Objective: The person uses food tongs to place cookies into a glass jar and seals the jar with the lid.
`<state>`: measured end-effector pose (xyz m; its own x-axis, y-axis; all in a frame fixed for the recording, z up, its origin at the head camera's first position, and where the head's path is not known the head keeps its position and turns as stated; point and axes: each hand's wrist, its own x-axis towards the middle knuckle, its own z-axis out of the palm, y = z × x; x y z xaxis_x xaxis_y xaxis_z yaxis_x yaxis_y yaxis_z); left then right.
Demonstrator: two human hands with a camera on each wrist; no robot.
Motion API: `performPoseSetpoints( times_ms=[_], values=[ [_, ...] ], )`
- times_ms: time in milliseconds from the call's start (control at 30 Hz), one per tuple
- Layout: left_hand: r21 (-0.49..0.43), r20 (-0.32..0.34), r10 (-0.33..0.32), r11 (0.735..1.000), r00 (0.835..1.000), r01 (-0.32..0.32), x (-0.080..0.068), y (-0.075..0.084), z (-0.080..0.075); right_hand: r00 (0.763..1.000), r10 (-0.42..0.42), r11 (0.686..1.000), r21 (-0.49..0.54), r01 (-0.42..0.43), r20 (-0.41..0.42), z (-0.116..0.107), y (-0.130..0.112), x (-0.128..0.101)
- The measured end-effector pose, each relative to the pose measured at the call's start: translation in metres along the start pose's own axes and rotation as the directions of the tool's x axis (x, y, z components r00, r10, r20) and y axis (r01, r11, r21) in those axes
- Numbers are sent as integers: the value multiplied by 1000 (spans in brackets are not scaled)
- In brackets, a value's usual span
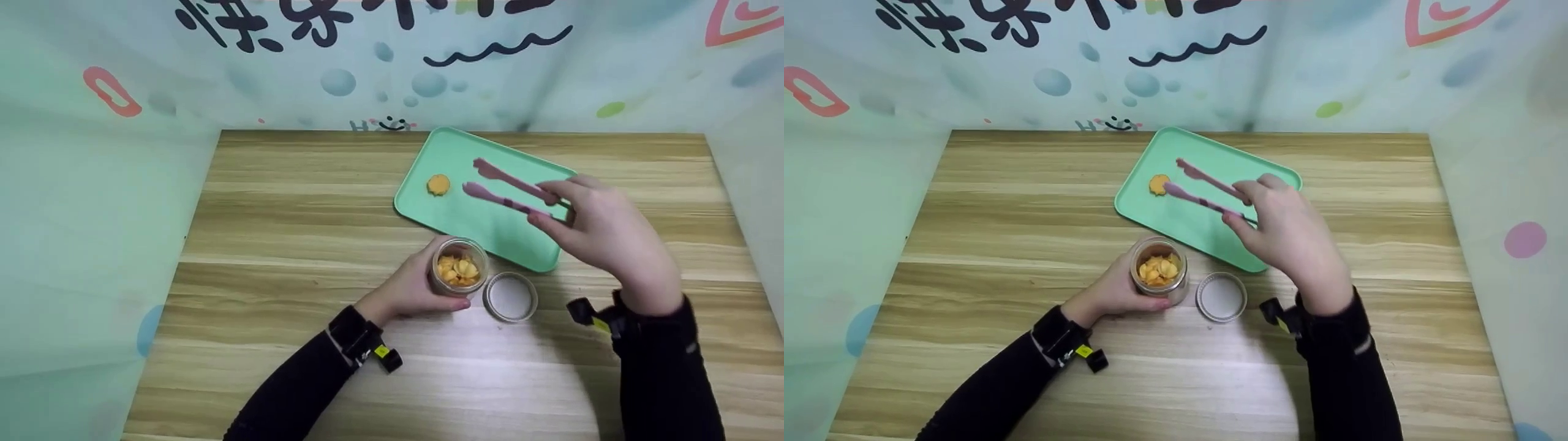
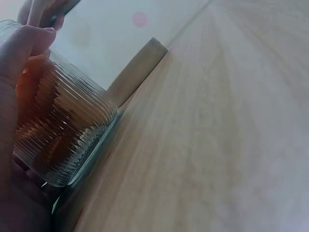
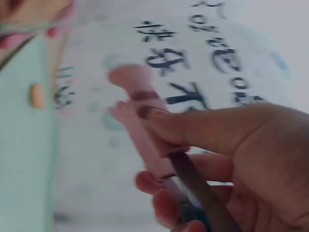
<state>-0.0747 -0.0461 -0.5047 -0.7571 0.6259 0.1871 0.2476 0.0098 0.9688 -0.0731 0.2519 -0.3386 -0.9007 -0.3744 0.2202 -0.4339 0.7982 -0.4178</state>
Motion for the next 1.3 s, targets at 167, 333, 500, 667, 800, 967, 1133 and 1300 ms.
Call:
performPoseSetpoints(
  times_ms=[167, 333, 500, 667, 800, 967, 1133, 1300],
  values=[
    [1, -2, 0, 1000, 1000, 0, 1, -1, 0, 995, 64, 998, 22, -66, 77, 20, 13, 32],
    [11, -5, -6, 1000, 1000, 6, 1, 1, 0, 982, 96, 995, 17, -100, 161, 38, 23, 62],
    [37, -8, -7, 999, 1000, 7, 1, 1, 0, 972, 100, 994, 14, -105, 211, 54, 29, 83],
    [33, -8, -19, 999, 1000, 19, 1, 2, 0, 959, 96, 993, 39, -110, 267, 67, 33, 93],
    [29, -5, -21, 999, 1000, 21, 1, 3, -1, 953, 86, 994, 42, -103, 290, 75, 35, 94],
    [18, -5, -16, 1000, 1000, 16, 1, 3, -1, 955, 72, 995, 48, -90, 288, 78, 33, 92],
    [15, -5, -6, 1000, 1000, 6, 1, 2, -1, 954, 80, 994, 46, -98, 288, 77, 31, 89],
    [20, -4, -8, 1000, 1000, 8, 0, 4, -1, 954, 94, 993, 40, -109, 286, 76, 29, 86]
  ],
)
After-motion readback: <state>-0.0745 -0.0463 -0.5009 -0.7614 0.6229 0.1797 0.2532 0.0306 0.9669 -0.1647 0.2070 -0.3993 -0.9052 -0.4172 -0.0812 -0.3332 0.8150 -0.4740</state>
